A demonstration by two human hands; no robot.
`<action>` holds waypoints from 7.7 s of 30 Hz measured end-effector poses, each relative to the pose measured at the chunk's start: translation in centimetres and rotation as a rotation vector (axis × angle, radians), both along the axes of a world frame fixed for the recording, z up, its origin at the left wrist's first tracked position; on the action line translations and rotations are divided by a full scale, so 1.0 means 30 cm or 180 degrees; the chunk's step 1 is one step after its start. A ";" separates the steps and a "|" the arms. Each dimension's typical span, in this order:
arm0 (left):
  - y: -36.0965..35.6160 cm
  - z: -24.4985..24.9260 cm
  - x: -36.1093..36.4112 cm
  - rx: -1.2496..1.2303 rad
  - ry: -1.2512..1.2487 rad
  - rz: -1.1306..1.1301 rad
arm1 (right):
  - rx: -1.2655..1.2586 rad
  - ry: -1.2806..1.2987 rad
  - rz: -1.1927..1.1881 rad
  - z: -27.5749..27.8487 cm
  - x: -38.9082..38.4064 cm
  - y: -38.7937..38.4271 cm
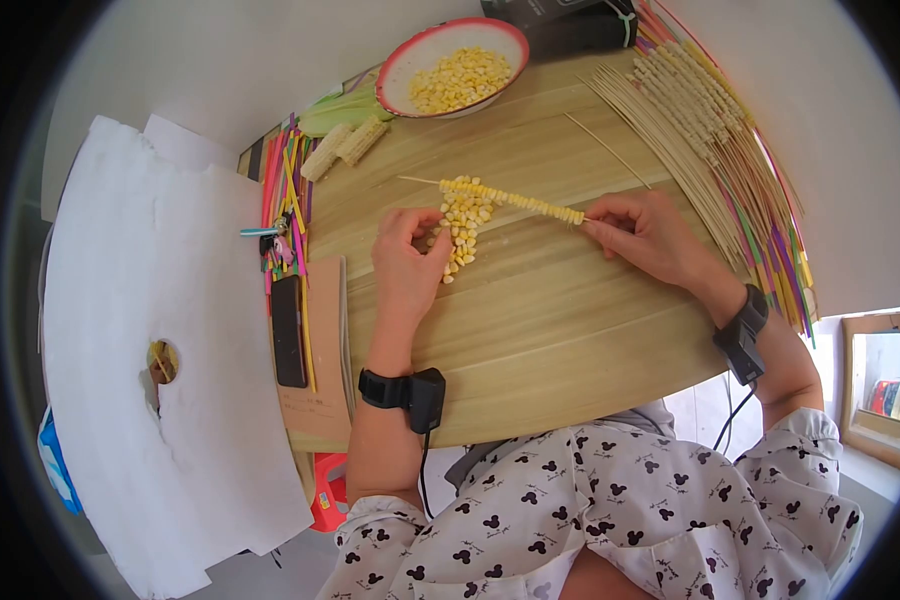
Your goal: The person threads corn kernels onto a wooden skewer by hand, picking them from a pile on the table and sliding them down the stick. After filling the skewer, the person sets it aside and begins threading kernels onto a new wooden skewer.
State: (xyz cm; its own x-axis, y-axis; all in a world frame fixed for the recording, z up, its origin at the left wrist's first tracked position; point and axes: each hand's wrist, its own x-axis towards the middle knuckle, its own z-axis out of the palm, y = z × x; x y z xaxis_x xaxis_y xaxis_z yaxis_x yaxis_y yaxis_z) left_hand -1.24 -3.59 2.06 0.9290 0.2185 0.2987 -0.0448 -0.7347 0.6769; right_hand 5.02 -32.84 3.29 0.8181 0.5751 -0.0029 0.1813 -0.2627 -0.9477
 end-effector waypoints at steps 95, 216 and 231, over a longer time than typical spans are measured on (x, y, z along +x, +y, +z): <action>0.100 -0.041 0.025 -0.2412 -0.0563 0.0364 | -0.0316 -0.0179 0.0171 0.026 -0.005 0.008; 0.051 -0.051 0.045 -0.0167 -0.0408 0.0143 | 0.0113 0.0483 -0.0062 0.014 0.052 0.132; 0.030 -0.038 0.037 -0.0718 -0.0264 0.0440 | 0.0150 0.0853 0.0122 0.007 0.064 0.100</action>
